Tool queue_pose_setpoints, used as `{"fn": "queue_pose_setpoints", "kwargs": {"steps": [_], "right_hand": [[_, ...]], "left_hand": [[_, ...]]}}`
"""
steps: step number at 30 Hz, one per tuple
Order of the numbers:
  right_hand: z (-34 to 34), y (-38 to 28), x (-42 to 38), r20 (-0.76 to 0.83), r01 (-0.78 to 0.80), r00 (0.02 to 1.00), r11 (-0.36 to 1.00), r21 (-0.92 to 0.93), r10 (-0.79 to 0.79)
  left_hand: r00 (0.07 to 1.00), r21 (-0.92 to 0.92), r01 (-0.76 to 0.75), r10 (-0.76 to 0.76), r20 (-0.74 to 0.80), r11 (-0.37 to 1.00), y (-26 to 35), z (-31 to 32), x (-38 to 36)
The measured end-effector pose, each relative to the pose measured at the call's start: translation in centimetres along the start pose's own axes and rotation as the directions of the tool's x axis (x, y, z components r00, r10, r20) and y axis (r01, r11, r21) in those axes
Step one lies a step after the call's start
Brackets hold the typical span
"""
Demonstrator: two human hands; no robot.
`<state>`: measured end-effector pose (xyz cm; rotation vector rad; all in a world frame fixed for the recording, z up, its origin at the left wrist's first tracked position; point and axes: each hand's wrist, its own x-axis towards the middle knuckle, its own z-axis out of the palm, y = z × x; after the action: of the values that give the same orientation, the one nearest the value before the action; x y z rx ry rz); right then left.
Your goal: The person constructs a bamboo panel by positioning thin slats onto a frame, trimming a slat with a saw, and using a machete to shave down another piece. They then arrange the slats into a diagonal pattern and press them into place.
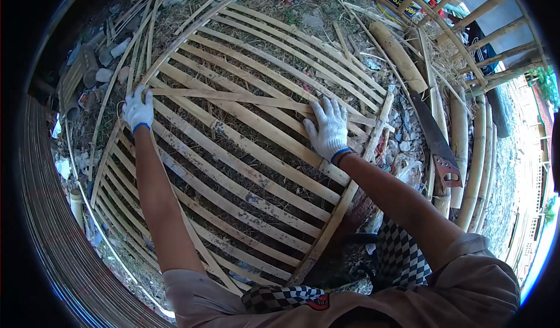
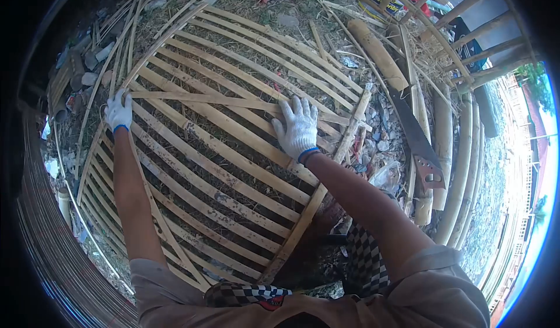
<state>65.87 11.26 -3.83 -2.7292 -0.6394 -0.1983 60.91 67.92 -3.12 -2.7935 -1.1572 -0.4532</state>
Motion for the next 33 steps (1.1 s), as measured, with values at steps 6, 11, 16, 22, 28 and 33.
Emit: {"fn": "queue_pose_setpoints", "kwargs": {"steps": [6, 11, 16, 22, 28, 33], "right_hand": [[-0.3, -0.1, 0.0, -0.01, 0.014, 1.0, 1.0, -0.022, -0.014], [0.1, -0.6, 0.2, 0.009, -0.026, 1.0, 0.998, -0.063, 0.027], [0.3, -0.6, 0.1, -0.003, -0.01, 1.0, 0.997, -0.078, 0.01], [0.2, -0.8, 0.1, 0.046, -0.038, 0.998, 0.995, -0.095, 0.043], [0.0, -0.9, 0.1, 0.046, -0.034, 0.998, 0.995, -0.092, 0.038], [-0.3, -1.0, 0.1, 0.03, -0.023, 0.999, 0.996, -0.086, 0.026]], "left_hand": [[1.0, 0.005, 0.001, -0.001, 0.026, 1.0, 0.3, 0.0, -0.2], [1.0, 0.019, 0.009, -0.008, -0.013, 1.0, 0.5, -0.9, -0.6], [0.982, -0.152, 0.025, -0.053, -0.181, 0.988, 1.0, -2.3, -1.3], [0.976, -0.213, -0.073, 0.025, -0.218, 0.974, 0.4, -0.1, -1.4], [0.918, -0.224, -0.202, 0.105, -0.383, 0.954, 0.2, -0.1, -3.2], [0.953, -0.206, -0.27, 0.23, -0.197, 0.941, -0.4, -0.6, -7.3]]}}
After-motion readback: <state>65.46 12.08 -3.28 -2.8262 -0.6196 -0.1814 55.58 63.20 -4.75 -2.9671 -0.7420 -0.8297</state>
